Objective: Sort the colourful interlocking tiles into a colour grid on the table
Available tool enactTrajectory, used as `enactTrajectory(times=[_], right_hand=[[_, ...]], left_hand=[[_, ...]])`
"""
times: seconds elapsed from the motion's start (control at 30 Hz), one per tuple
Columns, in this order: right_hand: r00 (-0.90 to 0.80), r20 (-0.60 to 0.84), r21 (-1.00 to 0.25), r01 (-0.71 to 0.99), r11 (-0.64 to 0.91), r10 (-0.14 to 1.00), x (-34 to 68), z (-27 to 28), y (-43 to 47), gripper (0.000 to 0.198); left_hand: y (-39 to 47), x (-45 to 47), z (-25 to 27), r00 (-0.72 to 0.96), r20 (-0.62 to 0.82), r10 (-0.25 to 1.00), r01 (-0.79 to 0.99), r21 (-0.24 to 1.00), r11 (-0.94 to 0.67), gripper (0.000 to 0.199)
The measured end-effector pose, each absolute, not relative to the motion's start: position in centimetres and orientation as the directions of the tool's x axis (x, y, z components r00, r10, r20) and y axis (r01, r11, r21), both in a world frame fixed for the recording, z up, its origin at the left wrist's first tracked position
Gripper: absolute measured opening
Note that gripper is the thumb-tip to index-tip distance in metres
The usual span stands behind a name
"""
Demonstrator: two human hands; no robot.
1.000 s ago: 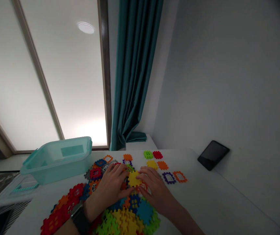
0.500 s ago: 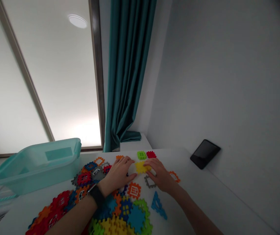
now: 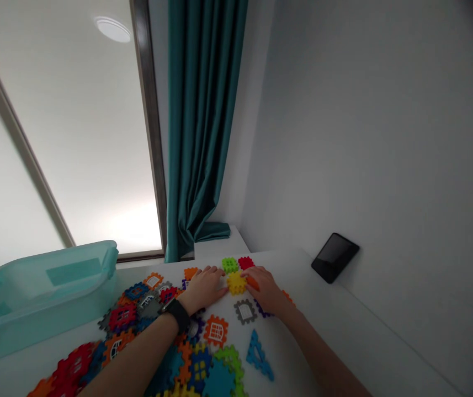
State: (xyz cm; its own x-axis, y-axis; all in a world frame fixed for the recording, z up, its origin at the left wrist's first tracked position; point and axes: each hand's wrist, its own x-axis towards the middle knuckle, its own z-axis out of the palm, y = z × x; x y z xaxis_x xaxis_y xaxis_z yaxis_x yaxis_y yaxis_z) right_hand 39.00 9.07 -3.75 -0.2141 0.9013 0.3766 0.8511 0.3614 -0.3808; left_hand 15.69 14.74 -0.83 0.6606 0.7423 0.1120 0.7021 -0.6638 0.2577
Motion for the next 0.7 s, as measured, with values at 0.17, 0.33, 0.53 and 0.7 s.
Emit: enactTrajectory(times=[0.17, 0.33, 0.53, 0.7], right_hand=[[-0.217, 0.328, -0.384, 0.859, 0.34, 0.919, 38.7, -3.89, 9.08, 0.031], [-0.21, 0.301, -0.38, 0.868, 0.319, 0.93, 38.43, -3.63, 8.92, 0.032], [-0.209, 0.281, -0.376, 0.874, 0.308, 0.937, 38.31, -3.54, 8.9, 0.03], [-0.21, 0.271, -0.376, 0.875, 0.304, 0.939, 38.38, -3.57, 8.93, 0.028]], left_hand=[[15.03, 15.99, -0.91, 0.661, 0.09, 0.745, 0.706, 0.262, -0.658, 0.034], [15.04, 16.03, -0.88, 0.665, 0.082, 0.743, 0.705, 0.261, -0.66, 0.036], [14.92, 16.2, -0.84, 0.665, 0.085, 0.742, 0.707, 0.249, -0.662, 0.035], [14.88, 16.37, -0.94, 0.662, 0.086, 0.744, 0.712, 0.238, -0.661, 0.035]])
